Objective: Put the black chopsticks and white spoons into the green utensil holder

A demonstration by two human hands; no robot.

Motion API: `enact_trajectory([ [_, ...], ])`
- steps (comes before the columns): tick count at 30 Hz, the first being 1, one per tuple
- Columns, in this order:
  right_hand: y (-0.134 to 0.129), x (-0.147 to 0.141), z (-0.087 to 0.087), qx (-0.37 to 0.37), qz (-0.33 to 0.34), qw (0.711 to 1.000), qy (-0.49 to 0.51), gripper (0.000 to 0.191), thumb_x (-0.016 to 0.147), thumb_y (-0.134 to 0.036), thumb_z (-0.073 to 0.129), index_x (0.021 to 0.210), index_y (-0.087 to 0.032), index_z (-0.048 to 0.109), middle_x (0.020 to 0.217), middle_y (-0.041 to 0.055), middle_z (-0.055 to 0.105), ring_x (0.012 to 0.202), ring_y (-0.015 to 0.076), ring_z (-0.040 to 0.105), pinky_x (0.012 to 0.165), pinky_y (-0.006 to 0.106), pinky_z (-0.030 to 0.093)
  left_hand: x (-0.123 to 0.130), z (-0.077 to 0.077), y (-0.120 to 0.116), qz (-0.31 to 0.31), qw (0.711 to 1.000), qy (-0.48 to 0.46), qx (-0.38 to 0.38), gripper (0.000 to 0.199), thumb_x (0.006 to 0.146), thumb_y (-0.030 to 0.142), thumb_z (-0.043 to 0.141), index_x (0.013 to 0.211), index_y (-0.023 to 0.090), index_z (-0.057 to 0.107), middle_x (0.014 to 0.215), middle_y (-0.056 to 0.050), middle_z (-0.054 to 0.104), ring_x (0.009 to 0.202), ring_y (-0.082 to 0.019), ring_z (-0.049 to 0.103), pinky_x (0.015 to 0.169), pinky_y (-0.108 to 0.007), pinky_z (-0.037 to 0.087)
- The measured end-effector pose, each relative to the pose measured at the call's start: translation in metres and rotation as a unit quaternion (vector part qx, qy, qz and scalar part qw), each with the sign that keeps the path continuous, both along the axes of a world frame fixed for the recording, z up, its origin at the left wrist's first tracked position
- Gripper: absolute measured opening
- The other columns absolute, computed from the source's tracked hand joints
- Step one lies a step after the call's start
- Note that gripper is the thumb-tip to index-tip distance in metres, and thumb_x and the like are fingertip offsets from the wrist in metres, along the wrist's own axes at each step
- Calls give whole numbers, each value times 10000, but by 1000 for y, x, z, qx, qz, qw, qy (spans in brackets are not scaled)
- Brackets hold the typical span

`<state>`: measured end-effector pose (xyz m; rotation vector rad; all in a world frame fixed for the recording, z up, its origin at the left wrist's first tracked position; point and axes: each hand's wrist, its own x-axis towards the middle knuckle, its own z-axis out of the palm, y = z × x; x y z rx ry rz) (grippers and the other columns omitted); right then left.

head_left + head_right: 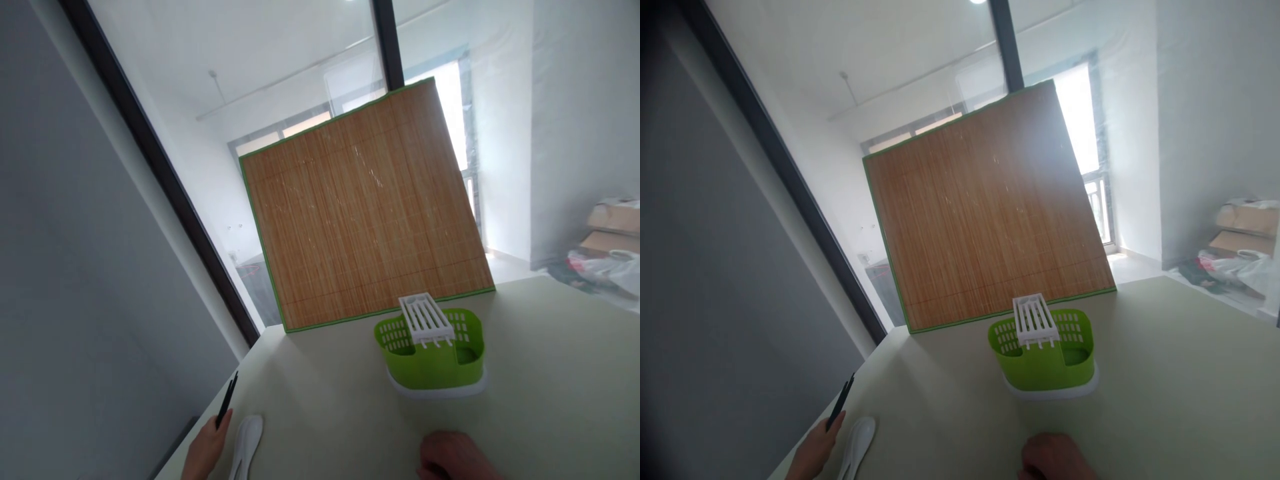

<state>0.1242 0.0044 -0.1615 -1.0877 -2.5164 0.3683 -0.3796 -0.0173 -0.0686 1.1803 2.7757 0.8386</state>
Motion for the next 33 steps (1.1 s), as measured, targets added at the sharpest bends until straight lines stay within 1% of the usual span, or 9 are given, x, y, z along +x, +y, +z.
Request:
enact_trajectory([
  [3,1,0,1,-4,2,1000,-10,119,770,-210,575,653,-193,589,696,1,673,626,142,585,555,245,255,-14,-14,-5,-24,998,-37,-43,368,689,575,369,619,243,512,697,-108,656,833,-376,657,724,-423,483],
  [6,3,-1,0,1,0,1000,-18,107,763,-218,588,660,-192,598,705,9,682,638,152,599,555,248,254,-19,-22,-9,-10,997,-43,-56,348,652,576,394,642,248,509,832,-157,684,917,-394,640,797,-436,472],
  [8,3,0,1,4,-3,1000,-16,101,757,-205,587,658,-193,598,700,6,681,640,152,603,555,247,255,-18,-24,-11,-1,998,-40,-52,339,635,568,411,675,247,514,893,-171,689,948,-395,633,816,-436,472],
  [11,1,0,2,7,-3,1000,-9,97,749,-188,582,653,-193,598,690,1,678,633,147,603,553,245,255,-12,-25,-13,5,998,-10,-54,348,661,528,396,736,228,555,892,-167,694,945,-384,638,812,-435,479],
  [15,1,1,3,6,5,1000,-3,93,745,-186,575,656,-193,603,686,2,677,629,145,599,551,241,260,-2,-27,-12,22,994,37,-100,482,709,493,375,949,171,641,1001,-179,681,992,-380,618,829,-458,472],
  [20,3,1,2,12,8,1000,-8,97,753,-201,569,666,-193,610,695,9,681,633,150,599,552,239,264,1,-31,-9,56,988,66,-127,612,736,555,370,1150,179,617,1121,-165,641,1084,-381,570,865,-478,459],
  [25,2,0,2,14,9,1000,-1,118,767,-213,563,659,-190,606,687,12,680,623,147,597,548,240,260,-3,-31,-9,42,988,88,-117,583,763,539,360,1142,179,618,1085,-151,662,1089,-371,575,876,-503,451],
  [29,0,0,4,9,6,1000,1,98,746,-198,568,656,-191,605,682,8,679,618,146,596,544,240,256,-7,-25,-14,32,989,85,-114,577,774,514,353,1108,129,625,992,-178,681,1032,-351,612,897,-480,442],
  [33,-2,0,7,4,1,1000,5,110,742,-182,560,640,-191,601,677,7,678,610,142,592,539,242,251,-9,-20,-17,24,988,79,-128,618,791,507,344,1154,77,600,1010,-211,667,1053,-364,596,934,-479,415],
])
